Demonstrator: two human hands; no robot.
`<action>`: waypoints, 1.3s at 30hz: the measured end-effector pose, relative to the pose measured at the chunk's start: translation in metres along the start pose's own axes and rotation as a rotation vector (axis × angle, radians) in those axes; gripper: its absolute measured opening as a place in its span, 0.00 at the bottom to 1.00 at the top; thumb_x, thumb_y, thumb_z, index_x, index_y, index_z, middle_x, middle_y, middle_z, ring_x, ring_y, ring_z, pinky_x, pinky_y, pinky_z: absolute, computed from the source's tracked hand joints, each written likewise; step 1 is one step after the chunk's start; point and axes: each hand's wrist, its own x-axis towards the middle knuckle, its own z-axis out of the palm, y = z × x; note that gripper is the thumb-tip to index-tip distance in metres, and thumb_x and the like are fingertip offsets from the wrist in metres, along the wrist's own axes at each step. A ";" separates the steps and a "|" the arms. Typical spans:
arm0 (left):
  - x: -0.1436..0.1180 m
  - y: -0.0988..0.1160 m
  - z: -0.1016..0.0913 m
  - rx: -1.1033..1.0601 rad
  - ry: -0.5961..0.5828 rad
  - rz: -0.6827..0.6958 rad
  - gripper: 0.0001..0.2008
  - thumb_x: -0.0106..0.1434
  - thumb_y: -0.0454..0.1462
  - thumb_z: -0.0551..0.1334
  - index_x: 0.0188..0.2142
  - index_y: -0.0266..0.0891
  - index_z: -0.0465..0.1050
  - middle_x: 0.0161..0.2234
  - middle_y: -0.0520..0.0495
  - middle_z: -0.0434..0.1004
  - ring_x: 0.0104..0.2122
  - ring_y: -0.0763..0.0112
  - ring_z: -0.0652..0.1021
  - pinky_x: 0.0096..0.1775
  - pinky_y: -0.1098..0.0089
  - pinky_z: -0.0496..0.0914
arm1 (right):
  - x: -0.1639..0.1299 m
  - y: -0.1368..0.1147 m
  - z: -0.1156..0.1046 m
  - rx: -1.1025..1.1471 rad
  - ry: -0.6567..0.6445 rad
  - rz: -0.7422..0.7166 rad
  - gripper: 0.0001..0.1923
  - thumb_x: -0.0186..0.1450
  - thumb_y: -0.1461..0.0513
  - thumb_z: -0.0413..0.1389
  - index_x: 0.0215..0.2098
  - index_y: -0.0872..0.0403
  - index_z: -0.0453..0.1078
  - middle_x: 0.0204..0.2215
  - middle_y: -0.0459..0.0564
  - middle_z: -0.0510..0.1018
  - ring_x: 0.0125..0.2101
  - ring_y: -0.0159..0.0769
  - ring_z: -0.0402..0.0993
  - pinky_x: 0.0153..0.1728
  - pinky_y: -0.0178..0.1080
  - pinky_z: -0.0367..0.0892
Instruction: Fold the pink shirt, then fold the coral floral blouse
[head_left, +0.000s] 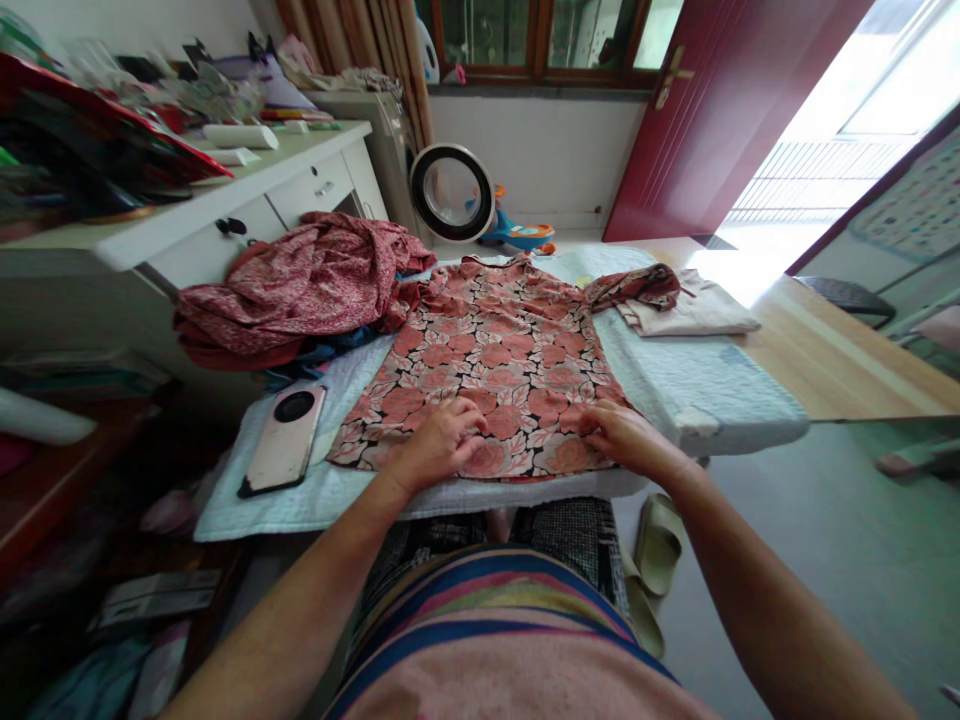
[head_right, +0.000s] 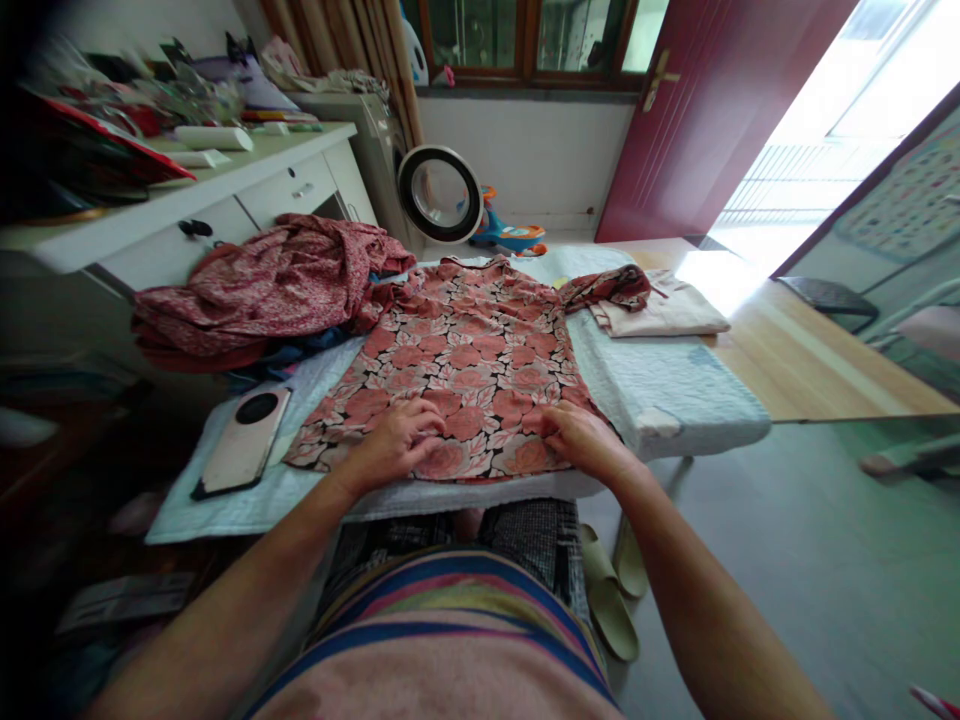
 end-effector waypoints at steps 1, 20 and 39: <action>0.002 0.009 0.004 -0.034 -0.033 0.044 0.07 0.64 0.35 0.60 0.41 0.40 0.74 0.46 0.45 0.72 0.47 0.63 0.72 0.49 0.64 0.67 | 0.000 -0.004 0.000 0.005 -0.011 -0.010 0.07 0.61 0.67 0.53 0.36 0.54 0.72 0.37 0.51 0.76 0.40 0.36 0.71 0.42 0.34 0.62; 0.016 0.048 0.026 -0.040 -0.209 0.169 0.09 0.67 0.38 0.59 0.40 0.41 0.78 0.40 0.45 0.73 0.42 0.65 0.72 0.44 0.67 0.67 | -0.001 -0.035 -0.004 0.251 -0.208 -0.220 0.13 0.63 0.70 0.51 0.37 0.54 0.77 0.36 0.50 0.77 0.38 0.35 0.72 0.42 0.35 0.63; 0.034 0.083 0.059 0.107 -0.186 0.245 0.08 0.67 0.35 0.56 0.35 0.39 0.73 0.36 0.46 0.74 0.37 0.66 0.74 0.38 0.68 0.68 | -0.035 0.038 -0.029 -0.196 -0.047 0.443 0.13 0.65 0.59 0.50 0.33 0.53 0.76 0.34 0.51 0.76 0.36 0.37 0.72 0.37 0.35 0.60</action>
